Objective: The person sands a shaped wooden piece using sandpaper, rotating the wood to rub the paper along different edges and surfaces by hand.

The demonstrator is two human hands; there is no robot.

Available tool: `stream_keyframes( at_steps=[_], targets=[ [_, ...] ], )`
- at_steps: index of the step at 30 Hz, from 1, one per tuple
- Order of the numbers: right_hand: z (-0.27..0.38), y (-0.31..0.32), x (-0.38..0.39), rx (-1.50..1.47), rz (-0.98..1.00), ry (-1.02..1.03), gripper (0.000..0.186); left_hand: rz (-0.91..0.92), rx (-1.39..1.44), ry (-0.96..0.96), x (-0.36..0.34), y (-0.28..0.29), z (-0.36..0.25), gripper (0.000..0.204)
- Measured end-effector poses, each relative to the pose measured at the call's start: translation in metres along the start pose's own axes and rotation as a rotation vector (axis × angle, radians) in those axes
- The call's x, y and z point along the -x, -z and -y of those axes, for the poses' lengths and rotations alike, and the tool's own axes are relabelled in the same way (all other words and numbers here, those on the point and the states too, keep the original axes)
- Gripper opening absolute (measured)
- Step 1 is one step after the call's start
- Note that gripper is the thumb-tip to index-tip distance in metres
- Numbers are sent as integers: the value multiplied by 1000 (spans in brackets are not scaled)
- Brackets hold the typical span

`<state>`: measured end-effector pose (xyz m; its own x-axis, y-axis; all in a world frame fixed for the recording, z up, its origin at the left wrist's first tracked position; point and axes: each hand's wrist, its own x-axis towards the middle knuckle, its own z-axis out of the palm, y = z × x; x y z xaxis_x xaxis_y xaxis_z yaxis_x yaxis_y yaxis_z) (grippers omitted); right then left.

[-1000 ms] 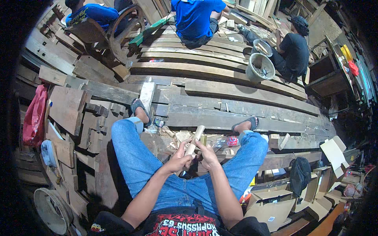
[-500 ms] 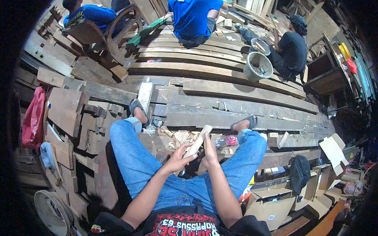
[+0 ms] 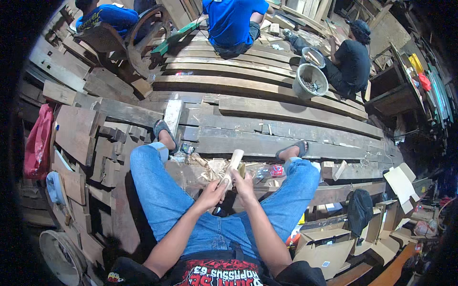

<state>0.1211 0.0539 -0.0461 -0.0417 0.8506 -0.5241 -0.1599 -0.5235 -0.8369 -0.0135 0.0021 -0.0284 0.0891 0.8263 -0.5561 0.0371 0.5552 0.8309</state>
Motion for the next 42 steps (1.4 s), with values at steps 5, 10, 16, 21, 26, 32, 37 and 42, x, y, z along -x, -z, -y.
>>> stream_keyframes(
  at_steps=[5,10,16,21,26,32,37,42],
  targets=[
    [6,7,-8,-218,-126,-125,43,73,-27,-37,1,-6,-6,35],
    [4,15,-13,-220,-145,-108,52,121,-45,65,7,-2,-14,35],
    [11,-3,3,186,-30,161,33,-37,30,-119,0,-4,6,34],
    [10,8,-8,193,-102,110,28,103,-39,-120,-4,-4,13,36],
    [8,33,-24,141,-310,79,36,261,-86,-113,1,-8,10,39],
    [27,37,-18,-90,-319,149,28,91,-277,-85,6,-3,5,38],
    [28,36,-20,-184,-282,268,33,-28,-275,-109,5,-5,4,38],
    [41,30,-10,-37,-234,366,56,-109,-298,-155,2,-2,8,41]
  ],
)
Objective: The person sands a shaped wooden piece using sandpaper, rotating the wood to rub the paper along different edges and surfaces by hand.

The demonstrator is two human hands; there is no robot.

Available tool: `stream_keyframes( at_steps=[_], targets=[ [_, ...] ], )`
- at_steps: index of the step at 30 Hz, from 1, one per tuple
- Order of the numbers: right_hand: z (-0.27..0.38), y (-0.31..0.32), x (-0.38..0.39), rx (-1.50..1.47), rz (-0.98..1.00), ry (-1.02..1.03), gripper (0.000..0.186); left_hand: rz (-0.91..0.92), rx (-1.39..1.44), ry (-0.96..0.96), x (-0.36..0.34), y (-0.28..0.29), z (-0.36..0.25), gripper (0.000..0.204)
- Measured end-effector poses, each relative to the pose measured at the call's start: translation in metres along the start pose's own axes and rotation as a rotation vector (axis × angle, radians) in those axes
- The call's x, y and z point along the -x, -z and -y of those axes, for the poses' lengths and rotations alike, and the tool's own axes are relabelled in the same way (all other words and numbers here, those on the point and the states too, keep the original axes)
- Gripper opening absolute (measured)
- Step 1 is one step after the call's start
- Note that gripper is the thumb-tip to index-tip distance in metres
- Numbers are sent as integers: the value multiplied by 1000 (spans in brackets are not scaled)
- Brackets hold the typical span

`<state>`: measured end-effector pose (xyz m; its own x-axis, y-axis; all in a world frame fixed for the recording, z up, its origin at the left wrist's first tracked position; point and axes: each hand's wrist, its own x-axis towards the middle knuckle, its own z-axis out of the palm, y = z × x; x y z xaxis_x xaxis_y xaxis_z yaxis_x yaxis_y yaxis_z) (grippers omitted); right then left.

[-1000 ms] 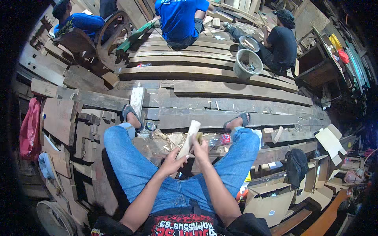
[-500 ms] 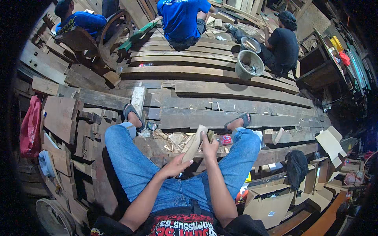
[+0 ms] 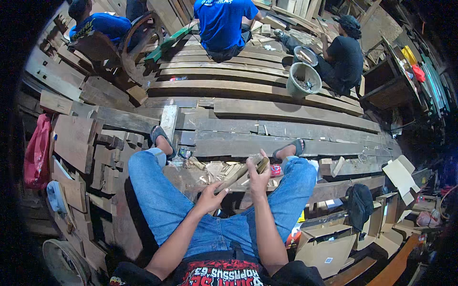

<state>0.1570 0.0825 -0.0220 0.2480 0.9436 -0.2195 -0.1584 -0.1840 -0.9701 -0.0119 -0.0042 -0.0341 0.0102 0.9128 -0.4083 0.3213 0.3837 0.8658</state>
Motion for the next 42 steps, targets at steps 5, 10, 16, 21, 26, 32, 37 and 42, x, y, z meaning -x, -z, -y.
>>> stream_keyframes(
  at_steps=[5,10,16,21,26,32,37,42],
  targets=[
    [-5,-2,-2,-119,43,31,59,-33,108,-54,-6,-5,7,42],
    [1,-7,4,-106,150,12,57,-124,99,-51,-2,0,-5,40],
    [-2,-4,3,-67,144,-52,47,-169,305,-66,-7,2,-7,33],
    [-3,-5,4,-34,132,-61,39,-93,316,-39,-7,-1,4,38],
    [-4,-11,9,-172,117,-26,31,-133,329,-120,-6,0,-3,34],
    [-5,-17,20,-13,131,95,24,-194,220,-68,-10,0,6,29],
    [7,-25,40,-73,139,259,33,-171,302,-77,-17,-1,15,31],
    [5,-33,52,139,150,420,35,-158,361,-84,-13,-10,18,38]
  ],
)
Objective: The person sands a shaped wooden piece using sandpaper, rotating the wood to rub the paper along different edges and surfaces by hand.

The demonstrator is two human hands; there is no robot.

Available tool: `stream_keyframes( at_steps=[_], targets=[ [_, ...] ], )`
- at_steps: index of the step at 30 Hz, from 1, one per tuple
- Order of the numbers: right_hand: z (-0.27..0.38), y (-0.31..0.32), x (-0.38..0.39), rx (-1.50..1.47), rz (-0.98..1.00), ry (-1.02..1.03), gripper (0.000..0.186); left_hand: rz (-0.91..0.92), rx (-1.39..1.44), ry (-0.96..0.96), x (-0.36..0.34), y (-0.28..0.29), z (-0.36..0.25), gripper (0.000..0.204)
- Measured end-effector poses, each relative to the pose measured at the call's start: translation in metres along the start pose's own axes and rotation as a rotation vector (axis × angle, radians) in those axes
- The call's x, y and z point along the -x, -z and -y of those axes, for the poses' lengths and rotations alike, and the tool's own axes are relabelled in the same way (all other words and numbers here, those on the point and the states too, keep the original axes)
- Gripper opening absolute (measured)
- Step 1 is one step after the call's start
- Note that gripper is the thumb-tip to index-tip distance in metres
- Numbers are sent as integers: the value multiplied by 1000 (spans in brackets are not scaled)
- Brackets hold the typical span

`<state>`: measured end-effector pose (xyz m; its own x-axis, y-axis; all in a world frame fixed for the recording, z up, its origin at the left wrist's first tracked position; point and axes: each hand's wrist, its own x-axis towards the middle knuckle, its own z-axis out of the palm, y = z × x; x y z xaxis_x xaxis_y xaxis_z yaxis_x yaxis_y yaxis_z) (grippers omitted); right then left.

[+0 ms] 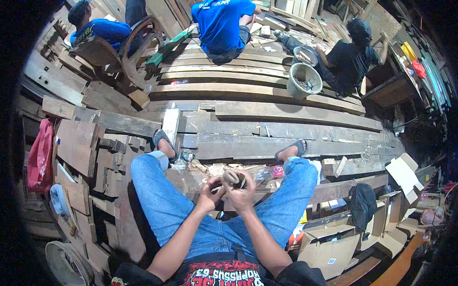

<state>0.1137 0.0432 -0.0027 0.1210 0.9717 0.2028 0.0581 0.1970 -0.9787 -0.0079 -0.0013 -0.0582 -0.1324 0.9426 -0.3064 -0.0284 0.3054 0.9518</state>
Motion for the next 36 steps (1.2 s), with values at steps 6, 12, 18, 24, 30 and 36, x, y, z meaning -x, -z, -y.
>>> stream_keyframes(
  at_steps=[6,12,18,24,30,36],
  targets=[
    [9,-7,11,-50,155,-101,35,86,-34,-216,-6,6,-4,48],
    [4,-15,20,-37,198,-104,42,45,-110,-413,4,7,-11,62],
    [0,-14,14,96,334,-121,47,56,32,-240,12,10,-23,73],
    [-5,-7,7,110,327,-2,47,82,109,-317,3,3,-6,77],
    [-5,-9,4,140,405,-50,50,31,33,-305,6,7,-20,68],
    [-3,-12,4,162,378,-9,50,-48,21,-398,4,3,-14,66]
  ],
)
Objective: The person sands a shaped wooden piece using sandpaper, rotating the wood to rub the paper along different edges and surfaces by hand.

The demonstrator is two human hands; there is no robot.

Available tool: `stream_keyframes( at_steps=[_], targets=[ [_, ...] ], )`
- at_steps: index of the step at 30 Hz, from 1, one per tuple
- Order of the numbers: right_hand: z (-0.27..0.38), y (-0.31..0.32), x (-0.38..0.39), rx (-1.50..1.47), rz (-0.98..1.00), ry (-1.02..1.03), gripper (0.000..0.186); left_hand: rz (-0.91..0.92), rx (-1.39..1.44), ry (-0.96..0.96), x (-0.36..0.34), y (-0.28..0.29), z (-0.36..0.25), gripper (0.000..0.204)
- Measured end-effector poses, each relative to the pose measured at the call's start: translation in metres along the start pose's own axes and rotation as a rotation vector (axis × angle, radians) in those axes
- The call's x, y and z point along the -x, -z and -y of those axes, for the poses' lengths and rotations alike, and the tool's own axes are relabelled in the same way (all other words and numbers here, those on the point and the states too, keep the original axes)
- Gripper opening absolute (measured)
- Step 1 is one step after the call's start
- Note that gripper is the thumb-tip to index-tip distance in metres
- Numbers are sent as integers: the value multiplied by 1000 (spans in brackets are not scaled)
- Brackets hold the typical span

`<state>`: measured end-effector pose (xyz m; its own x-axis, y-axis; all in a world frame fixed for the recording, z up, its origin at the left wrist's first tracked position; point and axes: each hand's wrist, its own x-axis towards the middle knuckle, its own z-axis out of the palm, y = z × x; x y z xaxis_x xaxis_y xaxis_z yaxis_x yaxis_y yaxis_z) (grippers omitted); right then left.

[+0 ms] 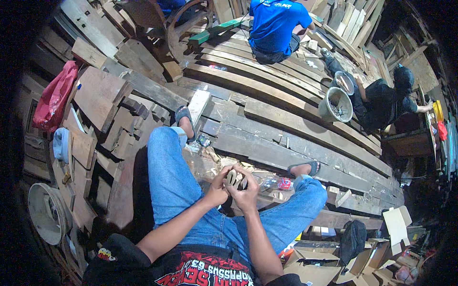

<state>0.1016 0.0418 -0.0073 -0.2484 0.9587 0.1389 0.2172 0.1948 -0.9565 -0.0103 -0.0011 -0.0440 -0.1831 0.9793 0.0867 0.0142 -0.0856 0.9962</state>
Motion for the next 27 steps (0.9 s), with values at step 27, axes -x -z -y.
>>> stream_keyframes(
  at_steps=[27],
  targets=[
    [-37,18,-6,-109,200,-509,31,-314,627,645,-27,28,-26,28]
  ],
)
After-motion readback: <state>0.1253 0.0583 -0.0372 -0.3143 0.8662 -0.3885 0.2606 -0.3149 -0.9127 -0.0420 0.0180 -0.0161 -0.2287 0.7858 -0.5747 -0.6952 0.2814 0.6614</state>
